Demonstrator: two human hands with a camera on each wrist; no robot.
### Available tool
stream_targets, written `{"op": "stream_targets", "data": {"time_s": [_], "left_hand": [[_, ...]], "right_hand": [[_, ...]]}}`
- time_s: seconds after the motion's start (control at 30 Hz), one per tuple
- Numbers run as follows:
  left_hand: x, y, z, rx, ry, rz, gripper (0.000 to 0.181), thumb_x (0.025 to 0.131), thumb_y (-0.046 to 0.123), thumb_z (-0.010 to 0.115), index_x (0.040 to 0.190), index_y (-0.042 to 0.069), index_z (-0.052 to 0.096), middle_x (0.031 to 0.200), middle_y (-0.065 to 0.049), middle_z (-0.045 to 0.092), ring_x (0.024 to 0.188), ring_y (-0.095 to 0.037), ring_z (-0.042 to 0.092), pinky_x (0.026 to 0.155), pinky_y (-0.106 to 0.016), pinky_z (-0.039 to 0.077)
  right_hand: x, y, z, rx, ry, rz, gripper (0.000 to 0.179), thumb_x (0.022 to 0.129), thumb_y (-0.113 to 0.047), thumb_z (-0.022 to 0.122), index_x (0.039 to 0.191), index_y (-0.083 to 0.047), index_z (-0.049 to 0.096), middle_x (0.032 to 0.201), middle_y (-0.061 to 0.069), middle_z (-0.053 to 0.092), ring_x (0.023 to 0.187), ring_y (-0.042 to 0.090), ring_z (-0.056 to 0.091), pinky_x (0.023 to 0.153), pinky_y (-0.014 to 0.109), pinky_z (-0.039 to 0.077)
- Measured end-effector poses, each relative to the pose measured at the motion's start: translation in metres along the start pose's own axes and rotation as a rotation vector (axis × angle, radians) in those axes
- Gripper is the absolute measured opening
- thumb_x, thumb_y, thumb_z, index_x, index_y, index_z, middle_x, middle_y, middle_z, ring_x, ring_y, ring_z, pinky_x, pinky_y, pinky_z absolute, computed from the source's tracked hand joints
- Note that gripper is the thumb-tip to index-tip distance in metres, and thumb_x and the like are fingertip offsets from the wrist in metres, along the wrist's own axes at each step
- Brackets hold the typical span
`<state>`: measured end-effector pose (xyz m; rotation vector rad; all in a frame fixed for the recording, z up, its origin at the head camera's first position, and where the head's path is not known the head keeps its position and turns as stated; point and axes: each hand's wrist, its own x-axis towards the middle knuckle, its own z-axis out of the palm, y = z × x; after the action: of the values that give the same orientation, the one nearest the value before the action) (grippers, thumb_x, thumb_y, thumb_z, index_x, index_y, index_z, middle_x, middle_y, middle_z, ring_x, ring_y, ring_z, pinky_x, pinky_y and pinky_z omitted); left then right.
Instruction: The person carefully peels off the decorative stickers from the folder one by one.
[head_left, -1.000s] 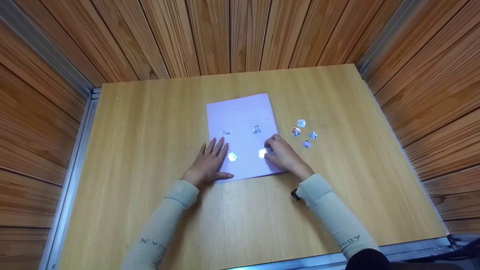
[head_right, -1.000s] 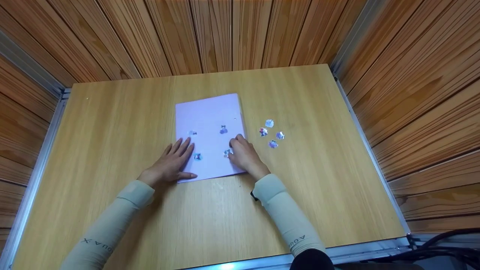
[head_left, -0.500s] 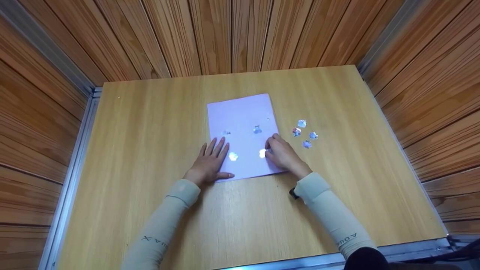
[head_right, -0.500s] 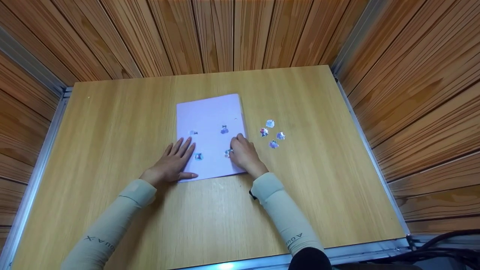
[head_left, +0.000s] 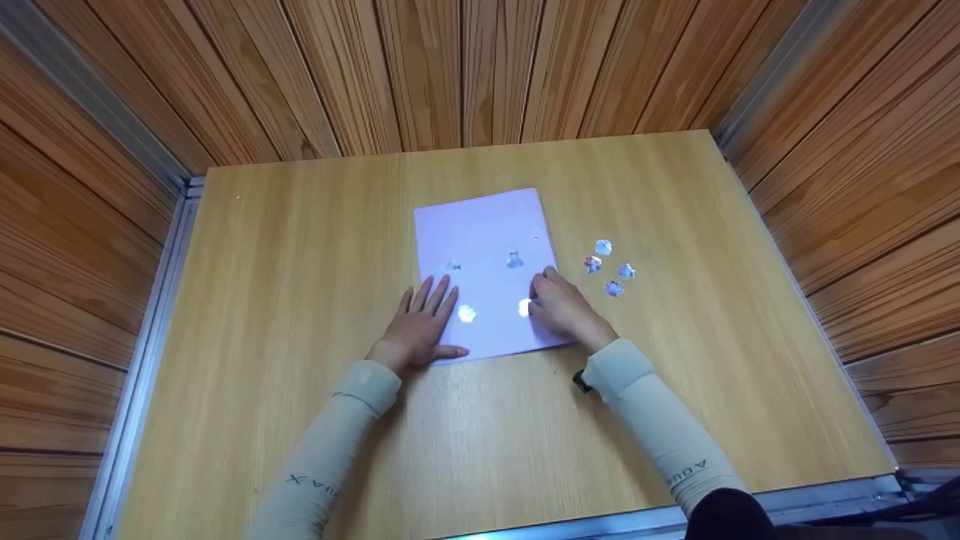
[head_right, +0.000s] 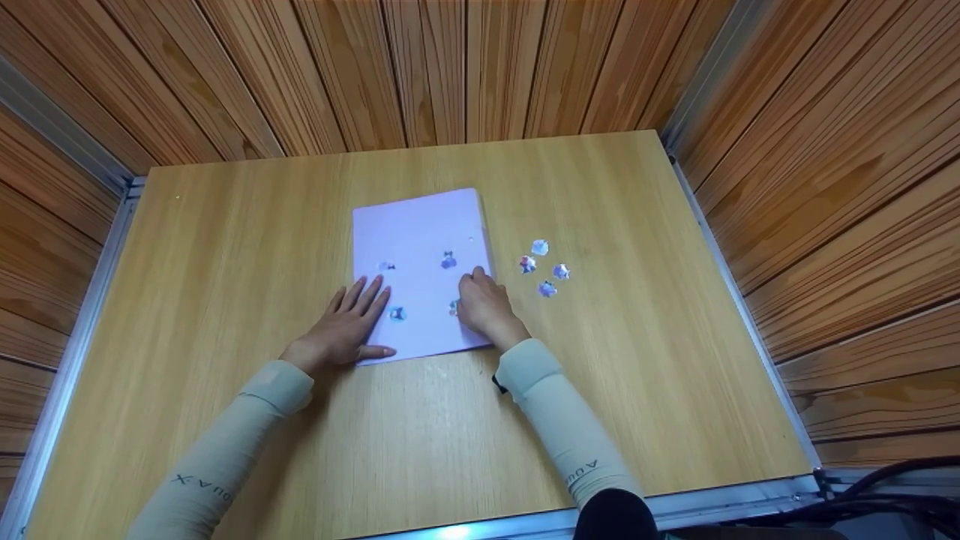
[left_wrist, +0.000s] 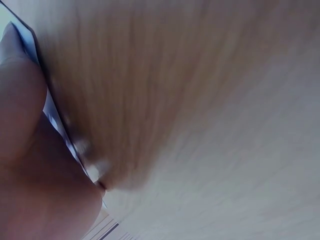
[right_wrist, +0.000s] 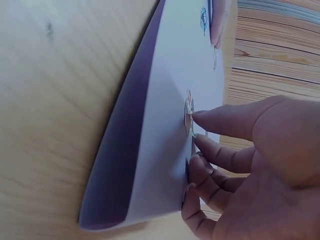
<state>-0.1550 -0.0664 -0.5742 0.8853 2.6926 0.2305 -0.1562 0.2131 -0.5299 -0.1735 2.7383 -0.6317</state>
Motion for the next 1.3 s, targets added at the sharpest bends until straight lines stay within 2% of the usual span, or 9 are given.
{"op": "stream_targets", "data": {"time_s": [0.27, 0.5, 0.7, 1.1, 1.3], "left_hand": [[-0.0005, 0.0002, 0.0014, 0.009, 0.007, 0.005, 0.106, 0.092, 0.075, 0.052, 0.166, 0.012, 0.008, 0.172, -0.012, -0.001, 0.158, -0.038, -0.003, 0.125, -0.060, 0.004], [0.0006, 0.0000, 0.0019, 0.005, 0.007, 0.002, 0.106, 0.092, 0.075, 0.051, 0.166, 0.012, 0.007, 0.172, -0.011, -0.003, 0.158, -0.037, -0.004, 0.125, -0.059, 0.004], [0.0011, -0.0004, 0.0041, 0.041, 0.016, -0.007, 0.107, 0.091, 0.076, 0.051, 0.165, 0.011, 0.010, 0.172, -0.013, 0.001, 0.158, -0.038, -0.001, 0.125, -0.060, 0.007], [0.0010, -0.0010, 0.0047, 0.027, 0.033, 0.000, 0.106, 0.092, 0.075, 0.051, 0.166, 0.012, 0.010, 0.172, -0.012, 0.002, 0.158, -0.038, -0.001, 0.125, -0.060, 0.006], [0.0012, -0.0014, 0.0053, 0.016, 0.035, 0.002, 0.106, 0.091, 0.075, 0.052, 0.166, 0.012, 0.010, 0.172, -0.011, 0.001, 0.158, -0.038, -0.002, 0.125, -0.060, 0.004]], "right_hand": [[0.0021, -0.0024, -0.0001, 0.028, -0.016, 0.055, 0.017, 0.103, -0.014, 0.057, 0.115, -0.003, 0.061, 0.111, 0.011, 0.052, 0.096, 0.029, 0.057, 0.082, 0.040, 0.053], [0.0036, -0.0032, 0.0000, 0.007, -0.003, 0.051, 0.015, 0.103, -0.014, 0.058, 0.112, -0.003, 0.062, 0.109, 0.010, 0.052, 0.094, 0.028, 0.057, 0.082, 0.040, 0.053], [0.0048, -0.0035, 0.0003, 0.001, 0.020, 0.053, 0.011, 0.103, -0.012, 0.056, 0.105, -0.003, 0.062, 0.105, 0.011, 0.052, 0.091, 0.028, 0.056, 0.078, 0.040, 0.050], [0.0067, -0.0045, 0.0010, -0.023, 0.016, 0.054, 0.013, 0.102, -0.011, 0.057, 0.108, -0.001, 0.063, 0.107, 0.012, 0.053, 0.094, 0.029, 0.057, 0.083, 0.041, 0.052], [0.0058, -0.0020, -0.0001, 0.027, 0.001, 0.056, 0.011, 0.103, -0.012, 0.056, 0.108, -0.004, 0.062, 0.106, 0.010, 0.053, 0.093, 0.028, 0.057, 0.081, 0.039, 0.052]]}}
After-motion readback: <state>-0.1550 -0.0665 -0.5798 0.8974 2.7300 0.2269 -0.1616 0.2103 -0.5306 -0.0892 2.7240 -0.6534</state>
